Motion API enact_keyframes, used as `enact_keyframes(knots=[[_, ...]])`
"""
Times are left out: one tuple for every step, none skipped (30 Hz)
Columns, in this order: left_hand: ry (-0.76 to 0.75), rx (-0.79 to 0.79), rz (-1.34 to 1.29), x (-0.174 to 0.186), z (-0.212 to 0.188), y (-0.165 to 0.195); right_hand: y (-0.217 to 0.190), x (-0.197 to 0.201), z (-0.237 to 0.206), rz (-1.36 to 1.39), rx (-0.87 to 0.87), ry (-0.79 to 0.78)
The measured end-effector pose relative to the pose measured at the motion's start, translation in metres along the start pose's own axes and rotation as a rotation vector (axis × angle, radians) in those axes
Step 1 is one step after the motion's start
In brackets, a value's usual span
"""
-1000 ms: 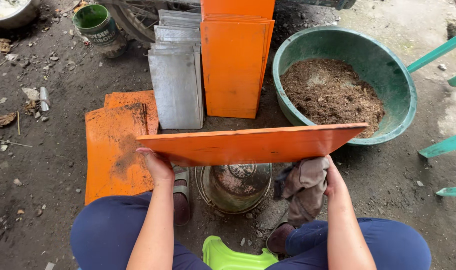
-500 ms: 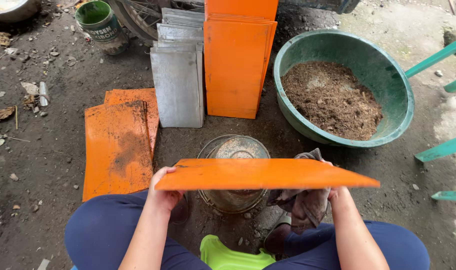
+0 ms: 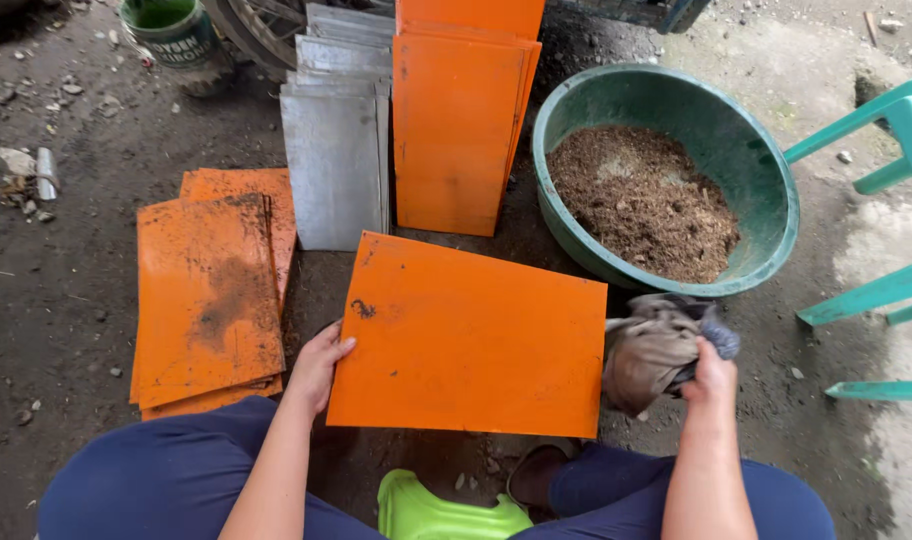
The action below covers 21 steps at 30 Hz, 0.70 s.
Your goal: The person sits on a small stool and wipes the surface of orange rectangular panels with a grey cloth. They handle the panels one at a time, wiping both sides and edges, then place them back in a stack.
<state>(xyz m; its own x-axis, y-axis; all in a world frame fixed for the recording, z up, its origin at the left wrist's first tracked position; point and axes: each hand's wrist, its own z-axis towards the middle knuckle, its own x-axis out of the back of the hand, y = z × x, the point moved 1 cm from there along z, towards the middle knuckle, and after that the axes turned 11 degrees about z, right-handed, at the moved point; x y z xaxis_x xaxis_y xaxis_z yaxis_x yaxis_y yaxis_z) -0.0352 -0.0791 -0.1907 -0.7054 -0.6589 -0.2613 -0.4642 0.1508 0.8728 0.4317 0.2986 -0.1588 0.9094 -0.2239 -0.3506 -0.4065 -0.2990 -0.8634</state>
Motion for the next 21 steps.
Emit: enact_keyframes(knots=[[0.0, -0.027, 0.025, -0.002, 0.005, -0.003, -0.006, 0.006, 0.002, 0.003, 0.033, -0.009], [-0.002, -0.05, 0.05, -0.003, 0.009, -0.007, -0.013, 0.011, 0.003, 0.005, 0.065, -0.014], [-0.007, -0.076, 0.073, -0.006, 0.011, -0.01, -0.022, 0.018, 0.0, 0.007, 0.101, -0.023], [0.041, -0.019, 0.032, -0.007, 0.014, -0.013, -0.031, 0.022, -0.006, 0.036, 0.108, -0.069], [0.089, 0.028, -0.014, -0.008, 0.016, -0.018, -0.038, 0.02, -0.012, 0.068, 0.119, -0.126], [0.138, 0.076, -0.059, -0.009, 0.018, -0.02, -0.046, 0.016, -0.019, 0.099, 0.128, -0.184], [0.132, 0.055, -0.051, -0.01, 0.019, -0.019, -0.056, 0.012, -0.029, 0.067, 0.133, -0.242], [0.13, 0.045, -0.042, -0.011, 0.02, -0.019, -0.066, 0.006, -0.04, 0.029, 0.131, -0.295], [0.13, 0.04, -0.033, -0.013, 0.018, -0.017, -0.075, 0.002, -0.056, -0.012, 0.124, -0.346], [0.16, 0.067, -0.054, -0.012, 0.018, -0.017, -0.083, -0.006, -0.07, -0.024, 0.132, -0.386], [0.191, 0.079, -0.077, -0.013, 0.016, -0.016, -0.09, -0.022, -0.081, -0.029, 0.148, -0.437], [0.222, 0.093, -0.096, -0.013, 0.013, -0.015, -0.095, -0.036, -0.094, -0.032, 0.161, -0.484], [0.244, 0.082, -0.096, -0.013, 0.011, -0.015, -0.101, -0.047, -0.107, -0.009, 0.163, -0.519], [0.267, 0.077, -0.097, -0.013, 0.008, -0.017, -0.107, -0.06, -0.118, 0.01, 0.161, -0.55], [0.289, 0.077, -0.098, -0.014, 0.005, -0.02, -0.11, -0.071, -0.128, 0.026, 0.159, -0.577], [0.341, 0.083, -0.089, -0.014, 0.002, -0.025, -0.108, -0.082, -0.136, 0.013, 0.118, -0.577], [0.39, 0.083, -0.081, -0.014, 0.0, -0.03, -0.104, -0.095, -0.142, 0.003, 0.082, -0.581], [0.441, 0.083, -0.073, -0.014, -0.002, -0.035, -0.098, -0.107, -0.147, -0.007, 0.046, -0.585], [0.442, 0.02, -0.052, -0.014, -0.003, -0.041, -0.086, -0.122, -0.151, -0.039, 0.008, -0.633], [0.446, -0.044, -0.031, -0.014, -0.004, -0.046, -0.072, -0.138, -0.155, -0.07, -0.031, -0.683], [0.448, -0.111, -0.007, -0.014, -0.005, -0.05, -0.053, -0.157, -0.16, -0.142, -0.041, -0.75]])
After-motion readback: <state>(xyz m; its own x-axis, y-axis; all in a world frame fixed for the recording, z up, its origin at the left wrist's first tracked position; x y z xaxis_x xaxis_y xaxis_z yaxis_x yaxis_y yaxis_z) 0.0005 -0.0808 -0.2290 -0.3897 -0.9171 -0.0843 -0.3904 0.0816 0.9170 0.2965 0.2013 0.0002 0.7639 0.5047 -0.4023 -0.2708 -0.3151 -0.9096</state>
